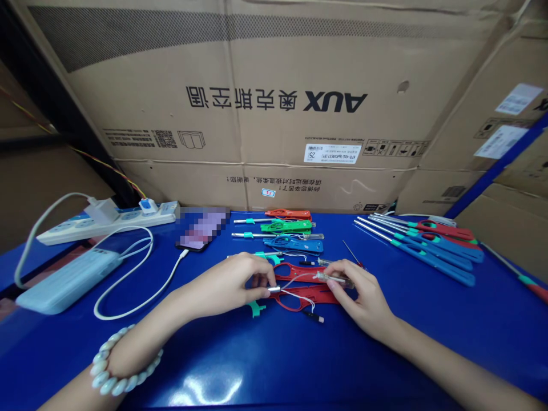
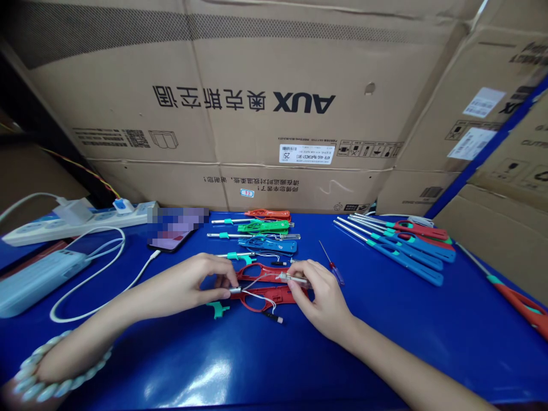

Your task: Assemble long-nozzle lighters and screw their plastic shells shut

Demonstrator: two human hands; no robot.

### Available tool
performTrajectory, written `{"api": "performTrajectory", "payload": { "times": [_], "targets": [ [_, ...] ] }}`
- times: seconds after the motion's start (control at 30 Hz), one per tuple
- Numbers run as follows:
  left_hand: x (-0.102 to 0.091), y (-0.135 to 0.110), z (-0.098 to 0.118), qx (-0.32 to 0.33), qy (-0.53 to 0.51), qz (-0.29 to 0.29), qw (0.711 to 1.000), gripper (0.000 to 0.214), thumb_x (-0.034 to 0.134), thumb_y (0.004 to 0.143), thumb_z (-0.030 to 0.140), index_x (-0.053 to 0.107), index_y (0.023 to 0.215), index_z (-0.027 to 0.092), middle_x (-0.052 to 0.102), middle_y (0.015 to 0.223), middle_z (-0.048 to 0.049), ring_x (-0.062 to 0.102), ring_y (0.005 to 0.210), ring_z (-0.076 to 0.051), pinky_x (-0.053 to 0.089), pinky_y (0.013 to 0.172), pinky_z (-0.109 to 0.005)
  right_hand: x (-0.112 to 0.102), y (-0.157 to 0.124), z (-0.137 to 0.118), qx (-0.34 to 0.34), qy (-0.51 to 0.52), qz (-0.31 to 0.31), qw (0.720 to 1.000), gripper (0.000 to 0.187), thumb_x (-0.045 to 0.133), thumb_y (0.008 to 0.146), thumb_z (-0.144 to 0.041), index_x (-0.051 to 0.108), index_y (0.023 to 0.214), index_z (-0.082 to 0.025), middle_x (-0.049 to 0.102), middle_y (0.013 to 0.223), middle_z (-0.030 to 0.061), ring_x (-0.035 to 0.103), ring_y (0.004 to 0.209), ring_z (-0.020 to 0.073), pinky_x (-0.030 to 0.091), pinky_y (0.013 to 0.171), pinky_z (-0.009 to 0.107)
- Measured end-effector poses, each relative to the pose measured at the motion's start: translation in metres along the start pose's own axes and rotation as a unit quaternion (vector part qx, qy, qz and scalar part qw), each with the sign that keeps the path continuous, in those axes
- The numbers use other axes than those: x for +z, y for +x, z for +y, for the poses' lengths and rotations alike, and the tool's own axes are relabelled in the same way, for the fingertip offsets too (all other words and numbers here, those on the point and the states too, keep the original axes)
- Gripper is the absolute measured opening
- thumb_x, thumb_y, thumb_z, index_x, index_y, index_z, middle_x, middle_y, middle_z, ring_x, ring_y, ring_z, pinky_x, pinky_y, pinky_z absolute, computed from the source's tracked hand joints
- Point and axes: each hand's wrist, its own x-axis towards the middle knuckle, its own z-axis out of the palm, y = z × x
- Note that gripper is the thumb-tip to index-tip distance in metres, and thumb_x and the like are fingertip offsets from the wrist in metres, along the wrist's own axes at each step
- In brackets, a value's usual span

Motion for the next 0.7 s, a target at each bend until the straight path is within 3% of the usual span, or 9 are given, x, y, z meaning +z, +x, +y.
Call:
{"api": "performTrajectory", "payload": {
  "times": [0.2, 0.7],
  "targets": [
    [0.008, 0.002, -0.014, -0.029, 0.009, -0.052, 0.998, 0.009, 0.059, 0.082, 0.019, 0.066, 0.087, 0.019, 0.065, 0.077, 0.001, 0.056, 0.066, -0.012, 0.035, 0.056, -0.02, 0.005, 0.003, -0.002, 0.042, -0.026, -0.128, 0.991, 0.006, 0.047, 0.09, -0.023, 0.051, 0.087, -0.021, 0.059, 0.065, -0.0017, 0.054, 0.063, 0.0162, 0.041, 0.062, 0.027],
    [0.012, 0.009, -0.023, 0.026, 0.065, 0.018, 0.997, 0.011, 0.059, 0.082, 0.013, 0.065, 0.088, 0.019, 0.065, 0.082, 0.0003, 0.057, 0.07, -0.013, 0.035, 0.061, -0.022, 0.014, 0.001, -0.006, 0.079, 0.061, -0.073, 0.992, 0.006, 0.051, 0.091, -0.027, 0.054, 0.092, -0.022, 0.068, 0.077, -0.002, 0.065, 0.069, 0.014, 0.046, 0.064, 0.023]
  ]
}}
